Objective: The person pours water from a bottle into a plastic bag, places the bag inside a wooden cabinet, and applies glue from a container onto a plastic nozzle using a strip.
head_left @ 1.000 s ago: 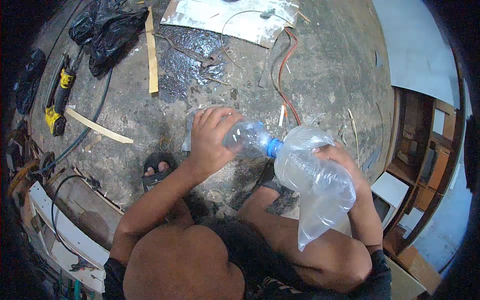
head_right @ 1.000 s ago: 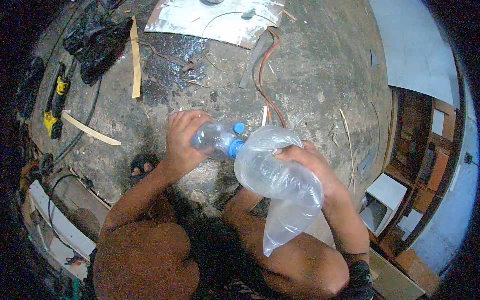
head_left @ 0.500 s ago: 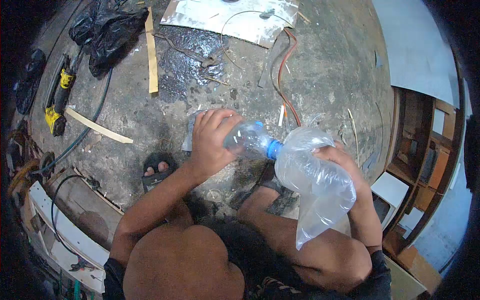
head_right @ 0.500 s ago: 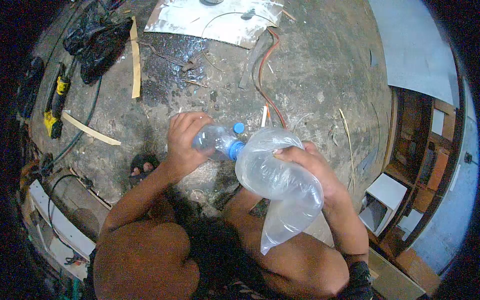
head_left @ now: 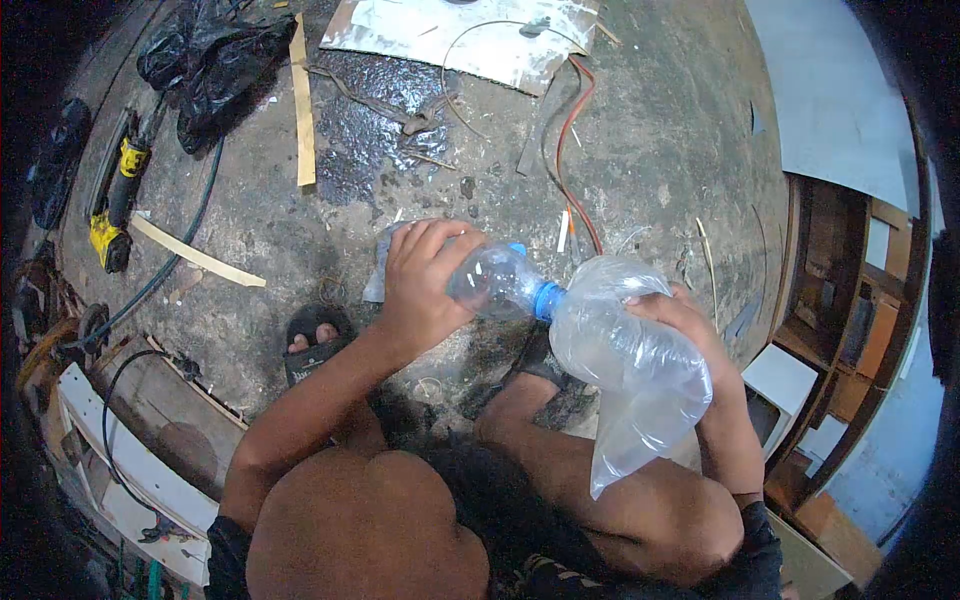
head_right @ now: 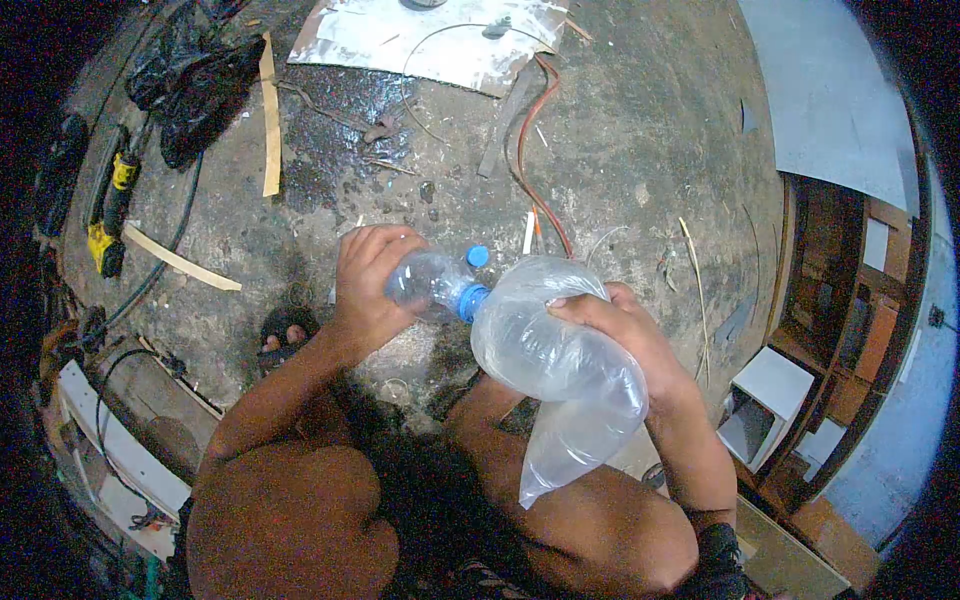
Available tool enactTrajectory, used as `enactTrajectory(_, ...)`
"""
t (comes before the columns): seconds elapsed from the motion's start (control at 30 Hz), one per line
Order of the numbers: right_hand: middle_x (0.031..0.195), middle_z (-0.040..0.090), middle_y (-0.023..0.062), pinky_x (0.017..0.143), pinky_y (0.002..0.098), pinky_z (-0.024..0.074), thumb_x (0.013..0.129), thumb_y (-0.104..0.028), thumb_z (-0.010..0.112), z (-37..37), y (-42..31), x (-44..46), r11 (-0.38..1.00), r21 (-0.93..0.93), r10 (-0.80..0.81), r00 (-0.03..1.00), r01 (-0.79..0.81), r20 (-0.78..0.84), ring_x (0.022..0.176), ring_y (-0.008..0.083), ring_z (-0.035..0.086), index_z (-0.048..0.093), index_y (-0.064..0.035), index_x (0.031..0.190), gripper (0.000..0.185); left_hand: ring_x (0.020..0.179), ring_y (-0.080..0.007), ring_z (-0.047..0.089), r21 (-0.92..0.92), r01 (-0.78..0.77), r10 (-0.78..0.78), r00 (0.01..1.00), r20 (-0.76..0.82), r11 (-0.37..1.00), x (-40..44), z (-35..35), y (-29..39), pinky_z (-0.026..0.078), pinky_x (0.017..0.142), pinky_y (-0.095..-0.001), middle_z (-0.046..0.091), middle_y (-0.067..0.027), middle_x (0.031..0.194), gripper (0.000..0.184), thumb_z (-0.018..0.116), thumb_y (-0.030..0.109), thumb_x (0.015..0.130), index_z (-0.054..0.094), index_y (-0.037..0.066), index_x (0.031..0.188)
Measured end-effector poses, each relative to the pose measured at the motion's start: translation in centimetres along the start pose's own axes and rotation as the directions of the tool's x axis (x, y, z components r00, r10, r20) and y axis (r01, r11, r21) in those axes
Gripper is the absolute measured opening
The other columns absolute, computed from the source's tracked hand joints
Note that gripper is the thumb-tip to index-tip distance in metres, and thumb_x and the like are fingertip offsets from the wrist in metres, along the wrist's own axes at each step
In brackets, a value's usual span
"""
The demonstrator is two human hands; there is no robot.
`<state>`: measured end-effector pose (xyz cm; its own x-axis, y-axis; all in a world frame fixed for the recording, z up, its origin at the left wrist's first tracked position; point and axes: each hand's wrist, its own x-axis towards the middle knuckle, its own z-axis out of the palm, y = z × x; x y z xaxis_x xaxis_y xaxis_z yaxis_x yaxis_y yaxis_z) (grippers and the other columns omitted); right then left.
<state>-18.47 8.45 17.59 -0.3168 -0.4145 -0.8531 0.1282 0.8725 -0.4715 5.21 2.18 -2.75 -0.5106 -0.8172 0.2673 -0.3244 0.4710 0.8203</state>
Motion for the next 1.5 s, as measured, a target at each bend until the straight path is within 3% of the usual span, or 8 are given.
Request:
enactTrajectory(0.1, 0.099, 0.069, 0.0107, 0.079, 0.0305, 0.0549, 0.085, -0.024, 0.077, 1.0, -0.7, -0.7, 0.998, -0.045, -0.038, 0.998, 0.036, -0.057, 0.086, 0.0167, 0.069, 0.063, 0.0025, 0.113, 0.041, 0.109, -0.0307, 0.058, -0.022, 0.019, -0.018, 0.999, 0.036, 1.000, 0.1, -0.2, 0.1, 0.040, 0.098, -0.0457, 0.063, -0.0091, 0.114, 0.047, 0.079, 0.032, 0.073, 0.069, 0.009, 0.112)
enactTrajectory(0.77, 0.090, 0.071, 0.0083, 0.068, 0.0280, 0.0551, 0.086, -0.020, 0.075, -0.1, -0.2, 0.0, 1.000, 0.004, -0.005, 1.000, 0.005, 0.026, 0.075, 0.0141, 0.070, 0.067, 0.0017, 0.106, 0.031, 0.109, -0.0300, 0.059, -0.039, -0.006, 0.007, 1.000, 0.013, 0.999, 0.2, 0.0, 0.4, 0.040, 0.096, -0.0450, 0.063, -0.0087, 0.114, 0.047, 0.080, 0.031, 0.072, 0.068, 0.011, 0.113)
enactTrajectory(1.0, 0.096, 0.070, 0.0102, 0.070, 0.0284, 0.0555, 0.086, -0.022, 0.077, 0.5, -0.3, -0.5, 1.000, 0.027, -0.005, 0.996, 0.008, -0.086, 0.080, 0.0155, 0.070, 0.062, 0.0033, 0.112, 0.039, 0.109, -0.0300, 0.059, -0.047, 0.001, 0.000, 1.000, 0.012, 0.999, 0.0, 0.2, 0.6, 0.040, 0.096, -0.0452, 0.063, -0.0088, 0.115, 0.048, 0.081, 0.025, 0.069, 0.068, 0.011, 0.114)
enactTrajectory(1.07, 0.100, 0.069, 0.0116, 0.071, 0.0289, 0.0558, 0.086, -0.024, 0.078, 0.9, -0.3, -0.8, 1.000, -0.005, -0.001, 0.983, 0.000, -0.184, 0.083, 0.0164, 0.070, 0.058, 0.0044, 0.115, 0.045, 0.110, -0.0318, 0.059, -0.035, 0.023, -0.022, 0.999, 0.025, 0.999, 0.0, 0.2, 0.7, 0.042, 0.098, -0.0455, 0.064, -0.0097, 0.116, 0.057, 0.085, 0.020, 0.060, 0.068, 0.010, 0.113)
enactTrajectory(1.1, 0.101, 0.068, 0.0122, 0.071, 0.0291, 0.0560, 0.086, -0.024, 0.078, 0.6, -0.2, -0.6, 1.000, -0.018, 0.003, 0.990, -0.006, -0.144, 0.085, 0.0168, 0.070, 0.057, 0.0049, 0.116, 0.047, 0.111, -0.0327, 0.059, -0.029, 0.035, -0.034, 0.999, 0.031, 0.999, 0.0, 0.2, 0.8, 0.043, 0.098, -0.0456, 0.065, -0.0102, 0.117, 0.062, 0.086, 0.017, 0.055, 0.067, 0.009, 0.113)
enactTrajectory(1.17, 0.104, 0.067, 0.0132, 0.072, 0.0295, 0.0562, 0.087, -0.026, 0.079, -0.5, 0.2, 0.0, 0.999, -0.044, 0.014, 0.998, -0.017, -0.062, 0.087, 0.0174, 0.070, 0.055, 0.0058, 0.119, 0.051, 0.111, -0.0328, 0.059, -0.026, 0.032, -0.031, 0.999, 0.035, 0.999, 0.0, 0.1, 0.8, 0.042, 0.098, -0.0455, 0.065, -0.0102, 0.117, 0.062, 0.086, 0.017, 0.055, 0.067, 0.009, 0.113)
enactTrajectory(1.3, 0.099, 0.070, 0.0113, 0.071, 0.0289, 0.0560, 0.087, -0.024, 0.077, 0.5, -0.4, -0.6, 1.000, -0.018, 0.003, 0.995, -0.005, -0.100, 0.082, 0.0160, 0.071, 0.061, 0.0046, 0.114, 0.043, 0.111, -0.0305, 0.058, -0.047, 0.040, -0.039, 0.999, 0.037, 0.998, 0.0, 0.0, 1.2, 0.040, 0.099, -0.0449, 0.063, -0.0089, 0.116, 0.053, 0.082, 0.022, 0.065, 0.068, 0.010, 0.115)
enactTrajectory(1.5, 0.092, 0.073, 0.0086, 0.069, 0.0280, 0.0554, 0.087, -0.020, 0.075, 0.4, -0.6, -0.7, 0.999, -0.019, -0.034, 0.998, 0.033, -0.047, 0.076, 0.0138, 0.071, 0.069, 0.0030, 0.106, 0.031, 0.109, -0.0303, 0.059, -0.049, 0.035, -0.033, 0.999, 0.033, 0.998, -0.1, 0.4, 1.0, 0.041, 0.098, -0.0448, 0.063, -0.0087, 0.114, 0.053, 0.082, 0.021, 0.063, 0.068, 0.010, 0.114)
